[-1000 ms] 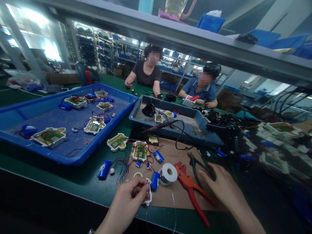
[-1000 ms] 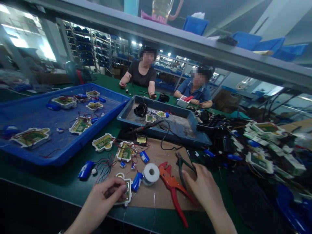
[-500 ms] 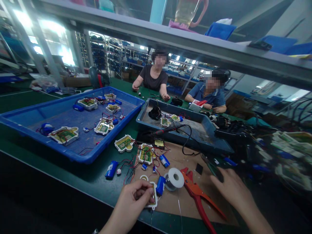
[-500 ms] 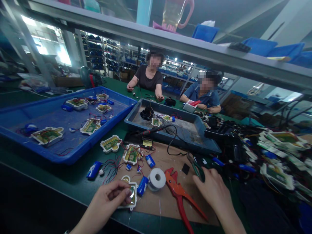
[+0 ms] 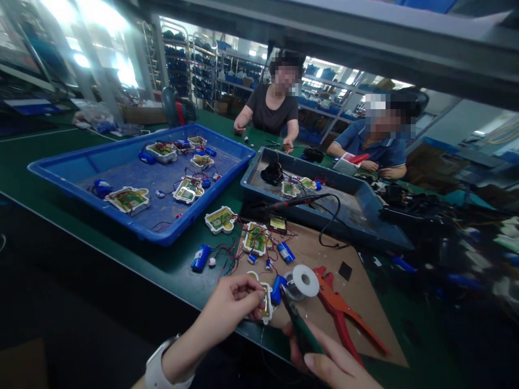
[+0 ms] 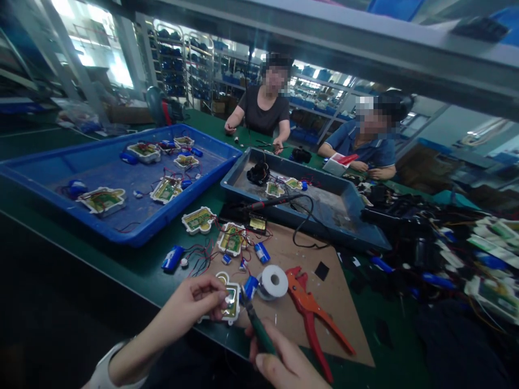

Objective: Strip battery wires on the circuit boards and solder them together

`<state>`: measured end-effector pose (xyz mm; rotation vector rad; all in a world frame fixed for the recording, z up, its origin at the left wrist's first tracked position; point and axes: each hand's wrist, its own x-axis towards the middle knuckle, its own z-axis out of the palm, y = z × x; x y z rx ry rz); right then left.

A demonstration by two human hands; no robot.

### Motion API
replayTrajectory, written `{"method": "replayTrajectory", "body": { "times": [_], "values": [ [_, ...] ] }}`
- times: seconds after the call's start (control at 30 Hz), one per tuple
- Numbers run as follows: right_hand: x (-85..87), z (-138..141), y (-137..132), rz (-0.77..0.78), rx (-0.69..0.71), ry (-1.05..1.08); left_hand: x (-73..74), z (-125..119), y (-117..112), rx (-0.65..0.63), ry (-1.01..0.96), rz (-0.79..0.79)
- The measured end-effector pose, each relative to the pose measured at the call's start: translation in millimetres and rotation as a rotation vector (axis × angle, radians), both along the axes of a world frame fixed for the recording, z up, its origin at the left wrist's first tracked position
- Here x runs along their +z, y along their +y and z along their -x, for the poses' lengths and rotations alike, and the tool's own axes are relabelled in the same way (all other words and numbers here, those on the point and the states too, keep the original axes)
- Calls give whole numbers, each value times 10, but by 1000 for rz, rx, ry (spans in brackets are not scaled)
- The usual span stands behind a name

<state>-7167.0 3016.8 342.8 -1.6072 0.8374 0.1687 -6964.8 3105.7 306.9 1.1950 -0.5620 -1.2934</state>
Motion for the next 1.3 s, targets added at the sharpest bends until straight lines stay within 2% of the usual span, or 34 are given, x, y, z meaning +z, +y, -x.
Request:
{"method": "replayTrajectory", "body": {
  "times": [0.13, 0.23, 0.43, 0.63, 1.03, 1.17, 1.3],
  "values": [
    [118, -162, -35, 132, 134, 133, 11, -21, -7, -9, 18, 1],
    [141, -212, -58, 187, 196, 156, -1, -25, -16, -29, 25, 8],
    [119, -222, -94, 205, 211, 150, -31, -26, -31, -39, 34, 2],
    [111, -248, -112, 244, 243, 36, -40, -34, -48, -61, -17, -40],
    [-100, -218, -127, 284, 247, 80, -33, -31, -46, -69, -47, -49],
    [-235, -207, -66, 314, 161, 107, -17, -23, -40, -69, -55, -44],
    [-339, -219, -42, 294, 114, 33, -22, 0, -48, -46, -70, -21]
  ]
}}
